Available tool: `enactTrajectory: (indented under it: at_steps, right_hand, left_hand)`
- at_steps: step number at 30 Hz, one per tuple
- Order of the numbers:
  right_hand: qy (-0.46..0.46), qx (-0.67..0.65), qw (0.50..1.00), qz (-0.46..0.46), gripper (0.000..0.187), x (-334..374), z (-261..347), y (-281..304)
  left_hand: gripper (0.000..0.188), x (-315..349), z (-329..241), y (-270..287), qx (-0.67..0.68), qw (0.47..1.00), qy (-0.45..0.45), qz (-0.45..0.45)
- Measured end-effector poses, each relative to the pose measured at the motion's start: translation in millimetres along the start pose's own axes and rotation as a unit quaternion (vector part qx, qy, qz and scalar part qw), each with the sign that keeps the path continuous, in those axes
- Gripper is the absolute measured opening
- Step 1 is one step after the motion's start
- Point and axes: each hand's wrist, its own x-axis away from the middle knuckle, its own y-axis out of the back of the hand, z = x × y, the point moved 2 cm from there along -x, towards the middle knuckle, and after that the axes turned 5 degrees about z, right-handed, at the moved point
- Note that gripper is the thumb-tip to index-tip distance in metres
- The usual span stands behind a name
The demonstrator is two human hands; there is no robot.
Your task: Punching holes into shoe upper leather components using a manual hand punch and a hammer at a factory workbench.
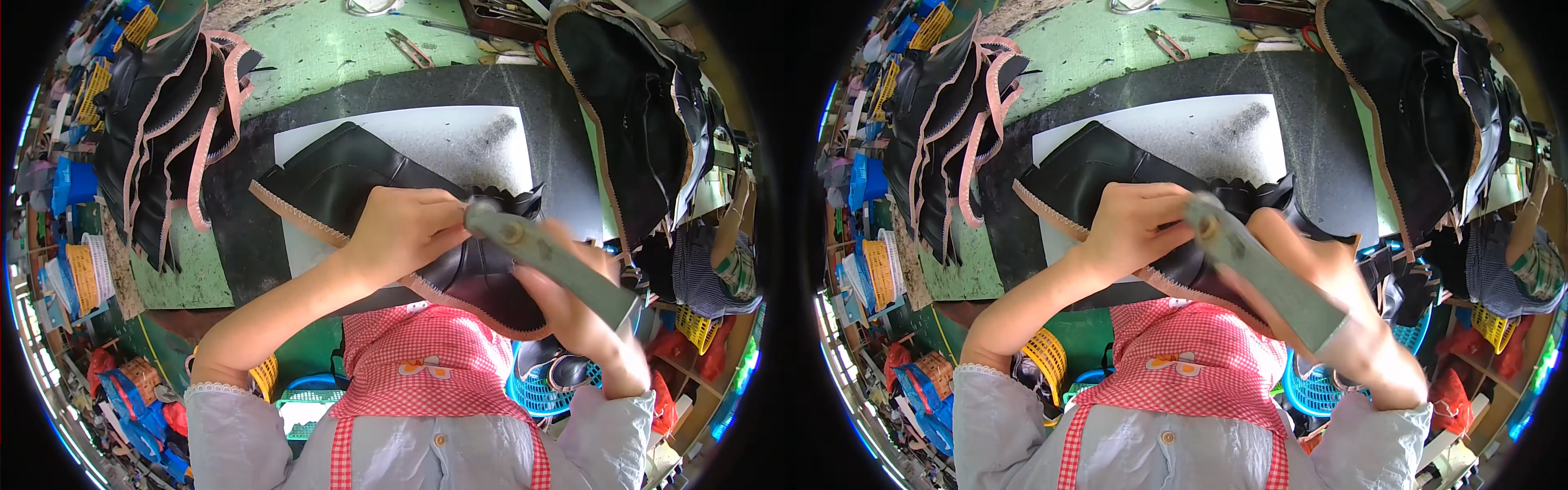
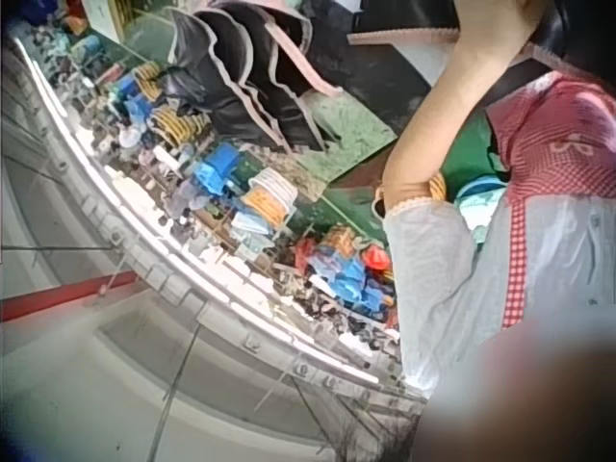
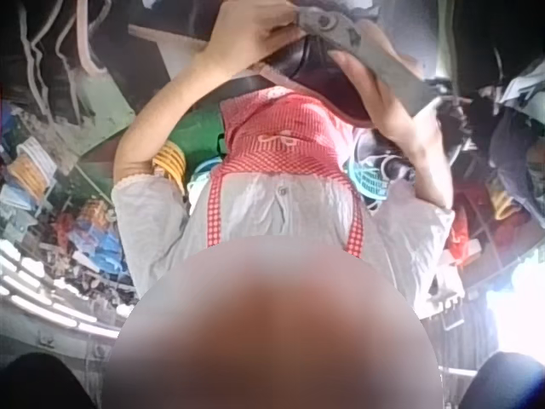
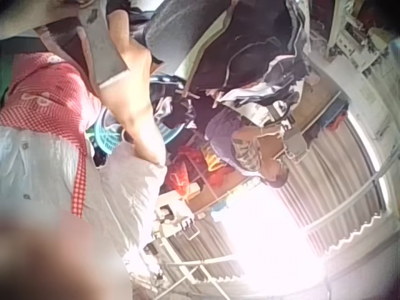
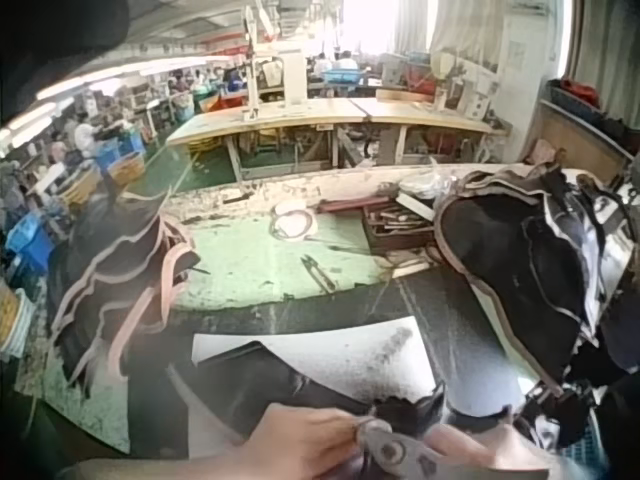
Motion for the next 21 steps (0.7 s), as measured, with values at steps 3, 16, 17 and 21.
enactTrajectory:
  at_steps: [3,16,17,21]
  right_hand:
    - [0.004,-0.042,0.999,0.033,0.015,2,-27,-15]
    - [-0.028,-0.063,0.996,0.05,0.015,7,-42,-18]
    - [-0.011,-0.046,0.998,0.036,0.015,7,-39,-12]
    - [0.011,-0.051,0.999,-0.01,0.024,6,-14,20]
  left_hand:
    - [0.014,4,17,-6,0.156,0.983,0.085,-0.038]
    - [0.012,-5,21,6,0.303,0.934,0.183,0.057]
    - [0.011,-3,22,5,0.272,0.946,0.163,0.068]
    - [0.015,4,8,6,0.054,0.998,0.042,0.001]
